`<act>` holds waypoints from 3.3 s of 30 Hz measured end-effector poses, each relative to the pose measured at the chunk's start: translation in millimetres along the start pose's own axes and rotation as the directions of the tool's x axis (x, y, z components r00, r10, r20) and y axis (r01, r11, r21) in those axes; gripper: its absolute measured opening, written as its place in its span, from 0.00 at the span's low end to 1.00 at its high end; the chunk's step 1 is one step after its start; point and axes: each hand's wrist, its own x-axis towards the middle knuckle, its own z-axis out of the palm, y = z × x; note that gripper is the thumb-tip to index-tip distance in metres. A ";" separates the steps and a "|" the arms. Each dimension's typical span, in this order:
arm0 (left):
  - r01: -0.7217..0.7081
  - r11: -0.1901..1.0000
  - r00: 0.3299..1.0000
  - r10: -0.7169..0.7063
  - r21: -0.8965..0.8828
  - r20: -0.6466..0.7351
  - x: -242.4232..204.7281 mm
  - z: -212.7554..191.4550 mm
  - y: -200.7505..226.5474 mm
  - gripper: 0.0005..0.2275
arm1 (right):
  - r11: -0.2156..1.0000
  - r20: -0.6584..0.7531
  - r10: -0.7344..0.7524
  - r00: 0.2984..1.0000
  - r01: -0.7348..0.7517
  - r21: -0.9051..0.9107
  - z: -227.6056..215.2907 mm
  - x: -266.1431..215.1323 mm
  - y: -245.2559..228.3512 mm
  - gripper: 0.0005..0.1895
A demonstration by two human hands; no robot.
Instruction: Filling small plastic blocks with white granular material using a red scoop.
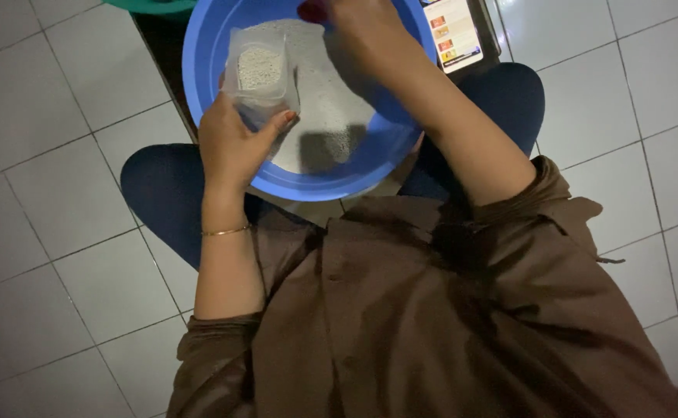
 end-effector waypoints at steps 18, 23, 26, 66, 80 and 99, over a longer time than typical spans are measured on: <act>-0.007 1.000 1.000 0.007 -0.011 0.009 1.4 -3.2 4.1 0.36 | 0.997 0.311 0.083 0.947 -0.081 -0.019 2.3 -30.6 -0.6 0.07; 0.041 0.997 0.999 -0.043 0.072 0.032 2.3 2.8 -1.2 0.28 | 0.939 0.216 -0.115 0.970 0.035 0.342 -2.0 -33.7 -4.4 0.08; 0.132 0.984 0.991 -0.135 0.117 0.022 1.0 4.4 -4.8 0.26 | 0.882 0.301 -0.056 0.952 -0.095 0.462 -11.3 -31.9 -6.5 0.09; -0.050 0.996 0.998 0.052 -0.078 0.027 1.2 1.5 -9.6 0.37 | 0.713 -0.230 0.084 0.970 0.102 0.694 -157.6 -18.3 -86.8 0.05; -0.083 0.996 0.996 0.084 -0.043 0.012 1.9 3.6 -11.1 0.38 | 0.940 -0.418 -0.053 0.907 0.186 0.286 -162.9 -33.8 -95.6 0.08; -0.029 1.000 1.000 0.029 -0.004 0.001 0.9 4.9 -7.4 0.38 | 0.943 0.016 0.028 0.999 -0.031 0.331 -44.3 -47.7 -9.8 0.11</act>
